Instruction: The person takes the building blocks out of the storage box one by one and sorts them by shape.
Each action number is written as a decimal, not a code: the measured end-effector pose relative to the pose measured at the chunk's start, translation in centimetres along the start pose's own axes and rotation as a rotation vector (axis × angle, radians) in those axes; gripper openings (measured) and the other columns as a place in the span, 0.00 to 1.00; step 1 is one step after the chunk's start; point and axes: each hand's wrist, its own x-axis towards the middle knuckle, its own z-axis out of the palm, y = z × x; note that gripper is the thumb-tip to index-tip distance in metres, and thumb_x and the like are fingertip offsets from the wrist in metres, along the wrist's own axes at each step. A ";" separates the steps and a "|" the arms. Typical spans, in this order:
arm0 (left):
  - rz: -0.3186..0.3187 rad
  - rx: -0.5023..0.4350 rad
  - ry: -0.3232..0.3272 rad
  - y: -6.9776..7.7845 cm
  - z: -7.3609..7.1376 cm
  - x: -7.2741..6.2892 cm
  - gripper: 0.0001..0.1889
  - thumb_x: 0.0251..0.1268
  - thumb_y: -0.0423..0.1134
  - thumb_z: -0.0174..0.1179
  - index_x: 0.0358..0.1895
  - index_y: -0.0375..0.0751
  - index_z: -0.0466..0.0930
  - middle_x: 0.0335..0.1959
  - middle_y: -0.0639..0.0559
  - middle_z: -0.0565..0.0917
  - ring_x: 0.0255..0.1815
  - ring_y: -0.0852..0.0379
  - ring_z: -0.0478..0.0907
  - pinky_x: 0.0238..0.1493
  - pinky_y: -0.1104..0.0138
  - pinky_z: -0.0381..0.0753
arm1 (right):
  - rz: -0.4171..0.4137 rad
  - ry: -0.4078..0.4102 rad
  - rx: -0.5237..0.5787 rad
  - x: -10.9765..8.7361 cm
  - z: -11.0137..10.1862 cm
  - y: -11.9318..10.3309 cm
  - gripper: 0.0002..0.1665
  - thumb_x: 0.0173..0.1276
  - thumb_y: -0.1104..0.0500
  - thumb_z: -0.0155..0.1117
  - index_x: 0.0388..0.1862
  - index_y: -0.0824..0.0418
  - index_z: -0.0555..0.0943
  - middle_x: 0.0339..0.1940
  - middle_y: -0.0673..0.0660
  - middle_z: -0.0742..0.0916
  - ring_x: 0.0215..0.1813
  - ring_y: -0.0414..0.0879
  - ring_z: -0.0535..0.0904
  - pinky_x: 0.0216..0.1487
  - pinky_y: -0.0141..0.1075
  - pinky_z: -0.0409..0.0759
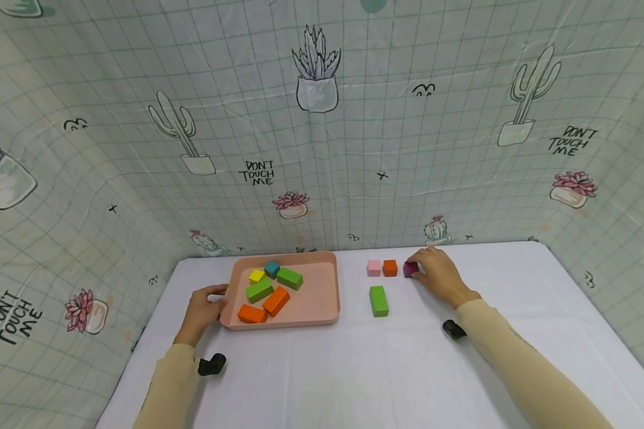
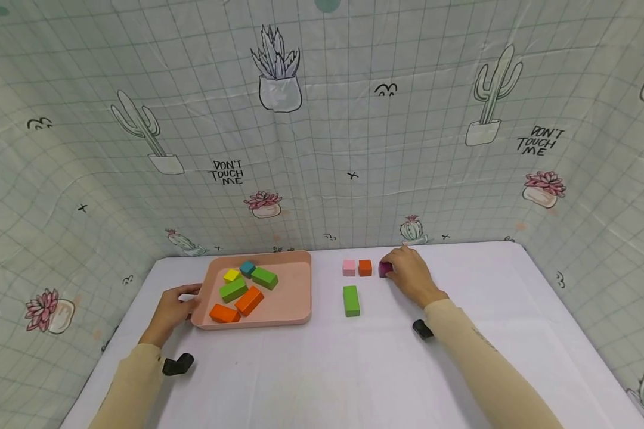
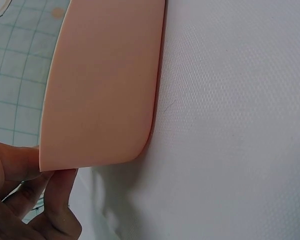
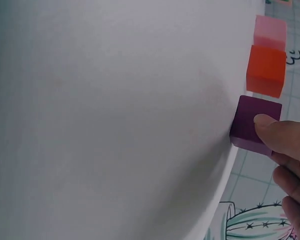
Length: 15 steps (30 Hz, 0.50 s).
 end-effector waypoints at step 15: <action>0.003 0.012 -0.007 -0.1 -0.1 0.0 0.21 0.75 0.26 0.54 0.68 0.22 0.76 0.63 0.25 0.77 0.28 0.55 0.75 0.32 0.71 0.80 | 0.042 -0.049 0.067 1.1 0.2 -0.3 0.15 0.61 0.75 0.75 0.48 0.71 0.89 0.46 0.64 0.91 0.54 0.62 0.83 0.63 0.57 0.79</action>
